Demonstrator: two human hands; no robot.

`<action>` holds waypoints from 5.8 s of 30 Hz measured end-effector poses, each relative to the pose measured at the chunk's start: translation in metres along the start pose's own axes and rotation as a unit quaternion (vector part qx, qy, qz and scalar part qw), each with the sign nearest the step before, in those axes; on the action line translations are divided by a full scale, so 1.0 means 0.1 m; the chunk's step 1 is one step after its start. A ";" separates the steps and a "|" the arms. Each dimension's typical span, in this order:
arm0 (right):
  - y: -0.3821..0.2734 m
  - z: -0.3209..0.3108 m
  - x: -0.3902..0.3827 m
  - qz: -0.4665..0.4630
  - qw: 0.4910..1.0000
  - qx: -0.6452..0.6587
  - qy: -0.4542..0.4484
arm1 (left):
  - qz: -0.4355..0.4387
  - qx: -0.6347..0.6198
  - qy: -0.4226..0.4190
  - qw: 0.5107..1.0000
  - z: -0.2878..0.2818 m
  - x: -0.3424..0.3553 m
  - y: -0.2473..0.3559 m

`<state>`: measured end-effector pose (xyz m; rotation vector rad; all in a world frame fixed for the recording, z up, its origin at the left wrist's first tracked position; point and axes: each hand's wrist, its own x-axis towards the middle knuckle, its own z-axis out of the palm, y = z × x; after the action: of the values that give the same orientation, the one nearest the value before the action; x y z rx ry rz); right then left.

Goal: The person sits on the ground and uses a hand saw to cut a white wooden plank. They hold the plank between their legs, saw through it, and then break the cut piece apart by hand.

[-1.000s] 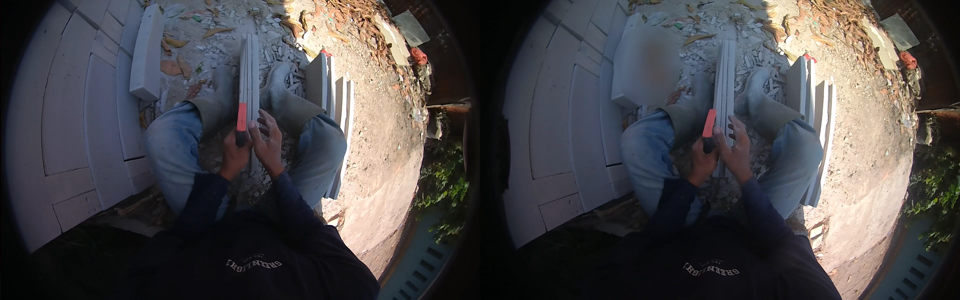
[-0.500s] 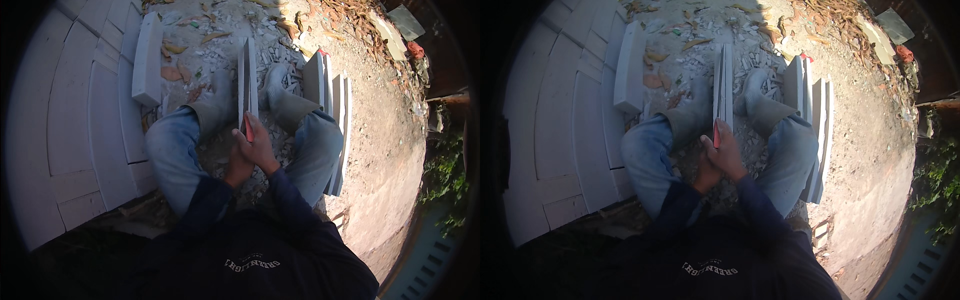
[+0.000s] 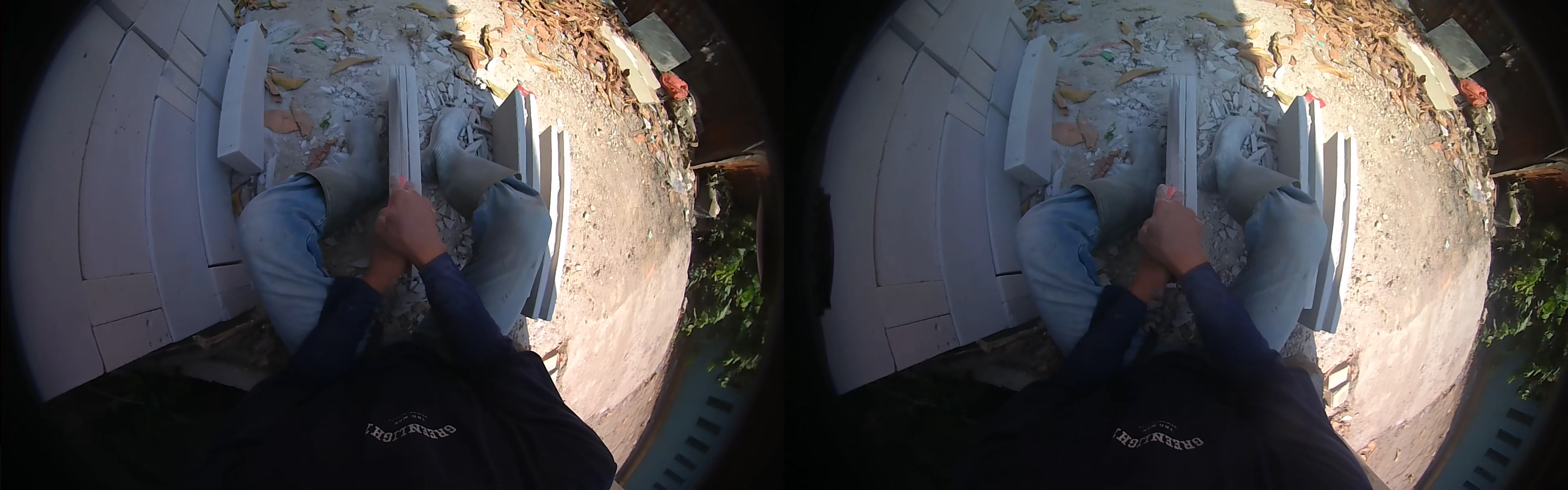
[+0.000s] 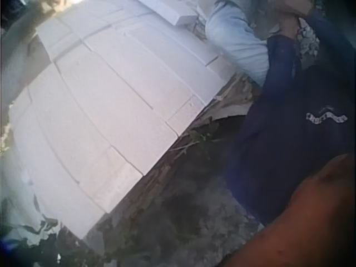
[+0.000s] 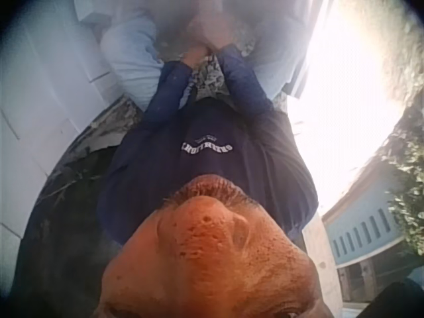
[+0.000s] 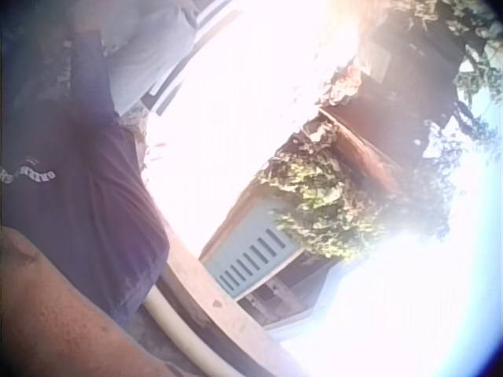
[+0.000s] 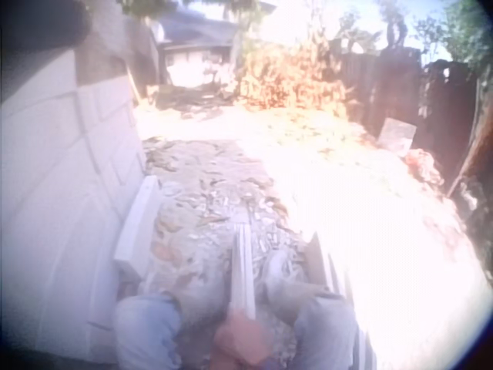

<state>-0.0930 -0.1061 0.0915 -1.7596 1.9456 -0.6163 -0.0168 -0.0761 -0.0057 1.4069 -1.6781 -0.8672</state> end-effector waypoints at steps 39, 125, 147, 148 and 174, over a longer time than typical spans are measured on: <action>0.14 0.21 0.38 0.066 0.881 0.442 0.156 | -0.022 0.154 -0.212 0.965 -0.82 0.69 0.79; 0.81 -0.41 0.36 -0.041 0.974 0.225 0.009 | -0.167 0.092 -0.082 0.978 0.27 -0.31 -0.18; 0.35 -0.41 -0.61 0.060 0.974 0.217 -0.030 | -0.156 -0.017 -0.056 0.986 0.25 -0.52 -0.38; 0.31 -0.41 -0.61 0.026 0.980 0.198 -0.023 | -0.167 -0.034 -0.070 0.983 0.26 -0.55 -0.41; 0.25 -0.57 -1.07 -0.032 0.978 0.187 -0.088 | -0.056 -0.093 -0.178 0.978 0.36 -0.51 -1.01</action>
<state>-0.1368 0.0040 0.1251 -1.5844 1.5430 -0.7641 0.0037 -0.0410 -0.1171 1.2815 -1.7325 -1.3696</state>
